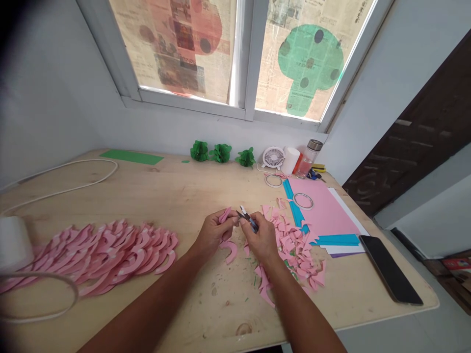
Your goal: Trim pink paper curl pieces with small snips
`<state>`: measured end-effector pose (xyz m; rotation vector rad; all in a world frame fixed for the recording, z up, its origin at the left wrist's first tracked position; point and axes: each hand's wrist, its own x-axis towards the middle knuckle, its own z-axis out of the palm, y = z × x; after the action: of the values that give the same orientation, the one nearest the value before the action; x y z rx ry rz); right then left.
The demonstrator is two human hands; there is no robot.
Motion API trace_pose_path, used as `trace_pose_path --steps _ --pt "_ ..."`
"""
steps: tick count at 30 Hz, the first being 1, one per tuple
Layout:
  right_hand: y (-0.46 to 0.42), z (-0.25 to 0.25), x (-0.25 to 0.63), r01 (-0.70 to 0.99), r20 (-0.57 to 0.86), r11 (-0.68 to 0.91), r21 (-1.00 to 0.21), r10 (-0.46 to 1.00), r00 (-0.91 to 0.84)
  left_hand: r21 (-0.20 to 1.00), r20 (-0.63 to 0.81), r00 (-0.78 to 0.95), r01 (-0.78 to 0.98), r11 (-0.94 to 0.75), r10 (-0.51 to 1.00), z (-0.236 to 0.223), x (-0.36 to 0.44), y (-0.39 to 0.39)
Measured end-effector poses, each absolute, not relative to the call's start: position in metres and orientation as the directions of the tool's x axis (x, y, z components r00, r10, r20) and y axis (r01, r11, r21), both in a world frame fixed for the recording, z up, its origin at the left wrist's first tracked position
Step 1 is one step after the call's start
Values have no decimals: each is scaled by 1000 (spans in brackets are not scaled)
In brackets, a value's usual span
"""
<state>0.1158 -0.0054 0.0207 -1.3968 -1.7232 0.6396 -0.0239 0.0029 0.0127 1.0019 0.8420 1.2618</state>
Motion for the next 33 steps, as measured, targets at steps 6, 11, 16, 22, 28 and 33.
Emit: trace_pose_path --steps 6,11,16,22,28,33 --pt "-6 20 115 574 267 254 -778 962 -64 943 37 150 -332 15 988 12 -24 4" --pt "-5 18 116 579 278 272 -769 957 -80 951 30 166 -308 23 986 9 -24 5" --pt "-5 16 116 599 295 283 -749 952 -81 950 18 159 -311 33 987 9 -24 4" --pt "-5 16 116 606 304 292 -740 949 -86 944 5 154 -326 46 988 10 -23 5" --pt "-6 17 116 612 302 293 -734 949 -91 946 26 163 -324 29 986 8 -23 6" --pt "-5 17 116 609 301 294 -736 949 -93 943 27 161 -331 28 987 8 -23 6"
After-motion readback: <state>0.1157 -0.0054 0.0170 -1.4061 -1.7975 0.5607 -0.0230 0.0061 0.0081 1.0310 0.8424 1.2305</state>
